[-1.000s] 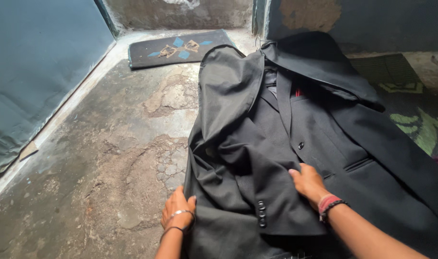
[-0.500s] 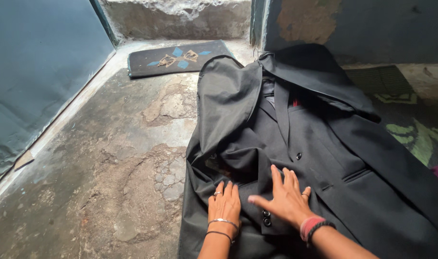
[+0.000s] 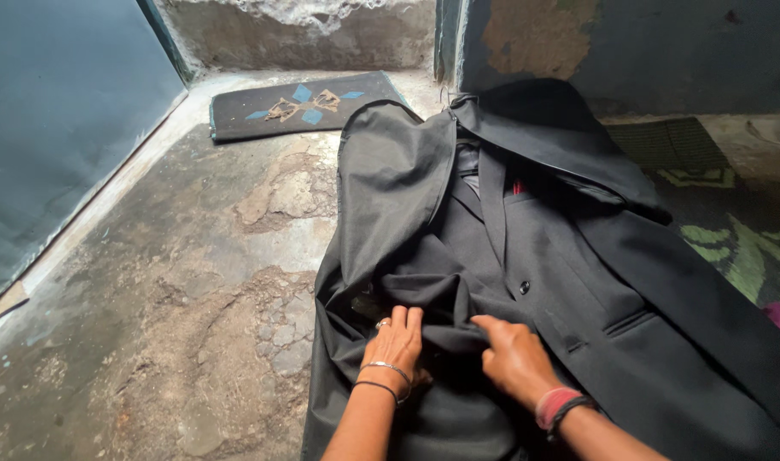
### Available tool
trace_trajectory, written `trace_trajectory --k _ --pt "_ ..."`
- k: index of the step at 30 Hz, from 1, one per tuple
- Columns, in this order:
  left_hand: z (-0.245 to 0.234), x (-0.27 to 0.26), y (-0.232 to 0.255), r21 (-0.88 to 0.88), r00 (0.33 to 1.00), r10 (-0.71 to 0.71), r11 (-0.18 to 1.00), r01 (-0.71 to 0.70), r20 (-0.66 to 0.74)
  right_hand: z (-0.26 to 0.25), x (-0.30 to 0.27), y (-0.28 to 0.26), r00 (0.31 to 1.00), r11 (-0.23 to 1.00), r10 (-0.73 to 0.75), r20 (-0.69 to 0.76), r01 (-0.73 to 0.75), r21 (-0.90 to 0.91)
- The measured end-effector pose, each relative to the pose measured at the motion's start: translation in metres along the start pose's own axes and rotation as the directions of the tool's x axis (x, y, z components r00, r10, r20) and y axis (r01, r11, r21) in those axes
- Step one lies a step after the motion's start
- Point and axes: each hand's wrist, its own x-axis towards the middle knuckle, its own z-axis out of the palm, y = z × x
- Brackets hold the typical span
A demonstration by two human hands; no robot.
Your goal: The person places a black suit jacket on a hanger and inserts it into a black garment bag. They then fold the jacket's sleeves and body to fit inside the bag and zip the garment bag closed.
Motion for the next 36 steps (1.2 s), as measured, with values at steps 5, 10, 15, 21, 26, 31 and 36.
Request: trace_trajectory --k 5,10,15,21,26,31,36 --pt "0.004 -0.002 -0.005 -0.265 0.962 -0.134 0.962 0.068 -0.239 -0.031 0.002 -0.001 0.997 0.991 0.073 -0.015 -0.070 0.115" --pt "0.005 -0.003 -0.010 0.067 0.999 0.029 0.997 -0.030 0.014 -0.026 0.002 0.000 0.998 0.993 0.055 -0.007 -0.054 0.100" --pt "0.009 -0.003 -0.009 0.127 0.924 0.138 0.973 -0.194 0.356 -0.029 0.006 0.005 0.996 0.996 -0.081 0.047 0.080 0.032" --pt "0.002 -0.029 0.000 0.057 0.847 0.258 0.946 -0.319 0.465 -0.010 -0.006 -0.023 0.974 0.884 -0.139 0.180 0.204 -0.422" --pt "-0.012 -0.052 0.016 0.068 0.838 0.325 0.918 -0.391 0.437 -0.009 0.016 -0.055 0.998 0.977 0.000 0.060 0.013 -0.213" --pt "-0.038 -0.058 0.020 0.075 0.860 0.326 0.920 -0.384 0.393 0.013 0.026 -0.070 0.998 0.997 0.058 0.030 -0.057 -0.047" --pt "-0.059 -0.076 0.025 0.191 0.850 0.178 0.933 -0.306 0.495 0.040 0.011 -0.052 0.992 0.997 -0.081 0.094 0.079 0.026"
